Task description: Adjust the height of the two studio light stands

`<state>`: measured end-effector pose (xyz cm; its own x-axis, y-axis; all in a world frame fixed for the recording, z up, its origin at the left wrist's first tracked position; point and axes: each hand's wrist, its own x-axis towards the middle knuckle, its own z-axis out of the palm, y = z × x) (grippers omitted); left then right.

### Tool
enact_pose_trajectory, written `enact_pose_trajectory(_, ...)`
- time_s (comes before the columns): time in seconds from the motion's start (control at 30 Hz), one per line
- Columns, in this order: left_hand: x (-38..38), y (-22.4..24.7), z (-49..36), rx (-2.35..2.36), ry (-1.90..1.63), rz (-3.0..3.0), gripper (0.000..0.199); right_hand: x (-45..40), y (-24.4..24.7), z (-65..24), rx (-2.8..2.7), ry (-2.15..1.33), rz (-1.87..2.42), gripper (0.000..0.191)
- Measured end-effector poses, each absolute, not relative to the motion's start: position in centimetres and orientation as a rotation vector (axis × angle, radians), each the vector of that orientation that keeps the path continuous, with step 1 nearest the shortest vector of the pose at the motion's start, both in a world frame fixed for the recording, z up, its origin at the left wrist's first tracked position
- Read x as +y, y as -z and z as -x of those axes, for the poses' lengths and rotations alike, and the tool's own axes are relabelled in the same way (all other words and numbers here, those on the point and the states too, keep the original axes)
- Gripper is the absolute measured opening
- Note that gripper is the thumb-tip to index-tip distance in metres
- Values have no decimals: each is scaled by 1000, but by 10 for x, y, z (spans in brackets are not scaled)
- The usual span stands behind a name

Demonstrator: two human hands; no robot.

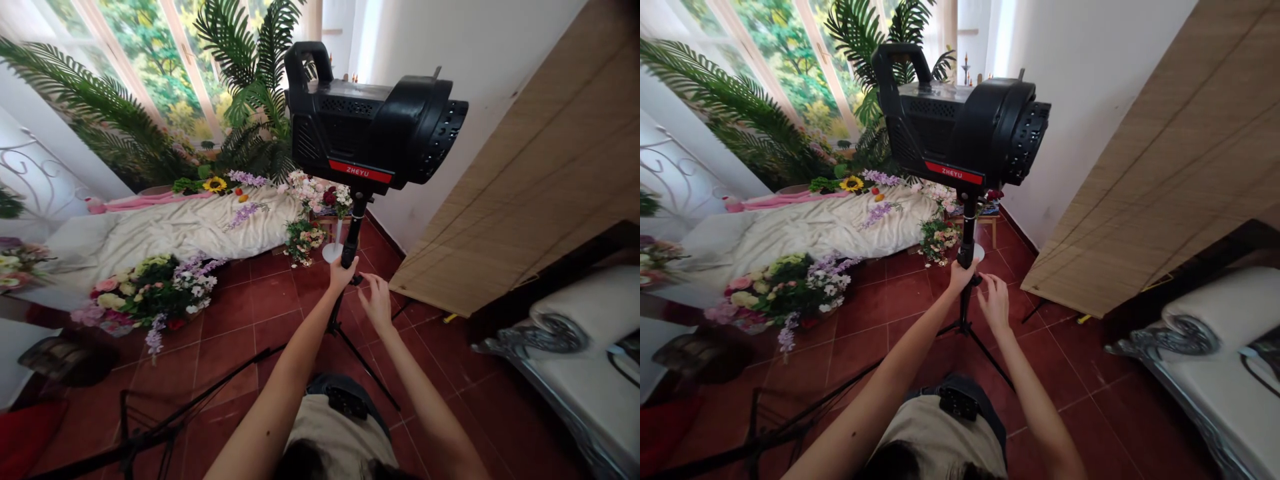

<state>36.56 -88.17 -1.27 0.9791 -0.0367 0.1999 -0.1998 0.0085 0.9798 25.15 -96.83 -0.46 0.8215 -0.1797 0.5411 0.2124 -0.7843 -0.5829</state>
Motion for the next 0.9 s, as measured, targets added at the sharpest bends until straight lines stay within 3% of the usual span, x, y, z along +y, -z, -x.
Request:
enact_pose_trajectory(0.5, -878, 13, -366, -190, -102, -1575, 41, -970, 13, -259, 42, 777, 2316, 29)
enact_pose_trajectory(0.7, -878, 16, -368, -188, -110, -1575, 41, -959, 36, -257, 124, 548, 2224, 42)
enact_pose_trajectory(0.9, -879, 19, -370, -193, -113, -1580, 40, -959, 30, -257, 277, 498, 2121, 42)
